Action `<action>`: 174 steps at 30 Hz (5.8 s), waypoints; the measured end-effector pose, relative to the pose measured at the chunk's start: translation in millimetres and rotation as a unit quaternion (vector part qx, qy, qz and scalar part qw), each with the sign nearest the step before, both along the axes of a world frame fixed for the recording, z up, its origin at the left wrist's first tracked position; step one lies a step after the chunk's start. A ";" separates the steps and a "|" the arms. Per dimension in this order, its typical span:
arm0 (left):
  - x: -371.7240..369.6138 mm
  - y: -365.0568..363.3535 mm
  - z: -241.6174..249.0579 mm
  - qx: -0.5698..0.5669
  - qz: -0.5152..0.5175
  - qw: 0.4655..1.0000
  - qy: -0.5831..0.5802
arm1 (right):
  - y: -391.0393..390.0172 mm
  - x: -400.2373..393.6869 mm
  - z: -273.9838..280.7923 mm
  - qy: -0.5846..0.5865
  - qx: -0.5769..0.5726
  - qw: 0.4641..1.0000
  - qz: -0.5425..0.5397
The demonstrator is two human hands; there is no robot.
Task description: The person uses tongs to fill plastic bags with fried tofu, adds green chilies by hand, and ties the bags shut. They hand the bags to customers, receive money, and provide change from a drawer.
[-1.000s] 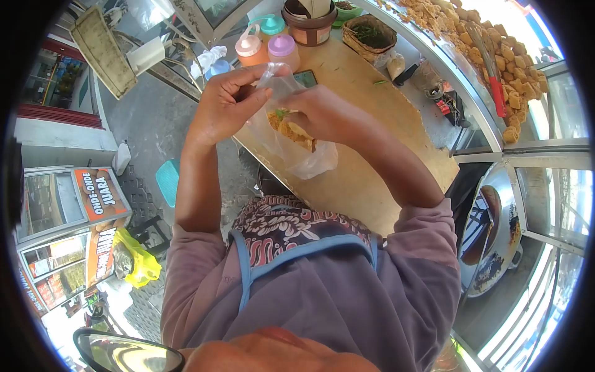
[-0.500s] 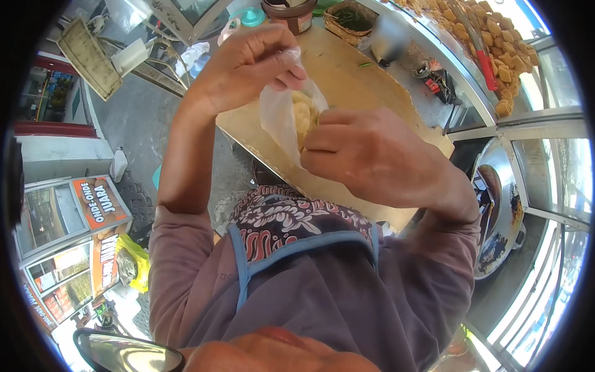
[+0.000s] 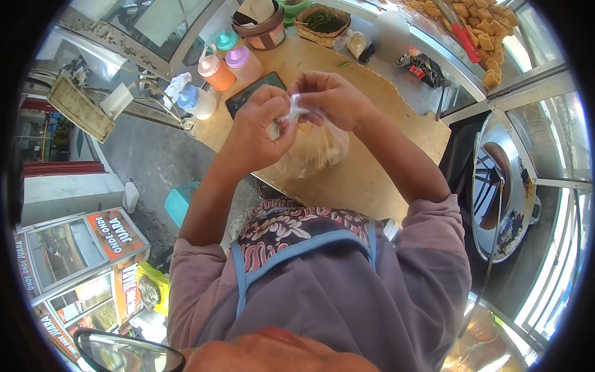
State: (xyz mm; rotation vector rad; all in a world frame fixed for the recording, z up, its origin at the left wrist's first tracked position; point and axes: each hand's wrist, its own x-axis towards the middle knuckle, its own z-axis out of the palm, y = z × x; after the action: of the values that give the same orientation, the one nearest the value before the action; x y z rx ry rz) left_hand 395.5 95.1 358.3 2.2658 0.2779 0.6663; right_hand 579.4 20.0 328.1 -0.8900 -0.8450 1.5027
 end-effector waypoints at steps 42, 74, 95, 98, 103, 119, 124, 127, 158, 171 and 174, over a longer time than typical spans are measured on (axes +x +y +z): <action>-102.5 26.5 49.7 -0.430 -0.135 0.892 0.039 | -51.9 -96.6 47.9 -0.462 0.246 0.824 -0.217; -358.1 172.3 -57.4 -0.465 0.028 0.878 0.111 | -87.5 -368.4 -151.2 -0.713 -0.107 0.573 -0.390; -365.2 166.9 -56.8 -0.452 0.031 0.888 0.083 | -4.0 -306.7 -220.7 -0.645 -0.319 0.660 -0.217; -373.6 162.8 -58.9 -0.453 0.050 0.887 0.074 | 3.5 -302.8 -223.4 -0.653 -0.331 0.655 -0.186; -381.4 168.0 -60.6 -0.478 0.070 0.872 0.073 | -1.9 -317.8 -134.8 -0.608 -0.263 0.700 -0.266; -355.3 271.0 -36.1 -0.361 -0.010 0.919 0.162 | 172.9 -372.2 -22.5 -0.367 0.094 0.919 -0.106; -345.8 348.8 -24.4 -0.320 -0.058 0.930 0.170 | 309.2 -382.0 -39.4 -0.104 0.079 0.989 -0.063; -352.2 417.7 -27.4 -0.339 -0.091 0.923 0.159 | 363.2 -379.4 -27.4 -0.134 -0.006 0.990 -0.053; -83.8 786.4 -134.2 -0.799 -0.240 0.479 -0.273 | 806.3 -190.3 108.5 -0.642 0.076 0.649 -0.401; -58.9 800.5 -117.3 -0.754 -0.185 0.576 -0.256 | 770.6 -263.8 64.5 -0.533 0.192 0.668 -0.483; -76.8 780.2 -113.4 -0.758 -0.164 0.595 -0.210 | 679.0 -335.7 50.4 -0.487 0.264 0.736 -0.389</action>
State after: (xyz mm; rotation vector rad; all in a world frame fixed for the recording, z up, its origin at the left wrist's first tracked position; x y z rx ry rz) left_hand 318.7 875.3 244.9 0.4194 0.0769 0.4002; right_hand 243.8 699.0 378.5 -1.3518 -1.3066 -0.0660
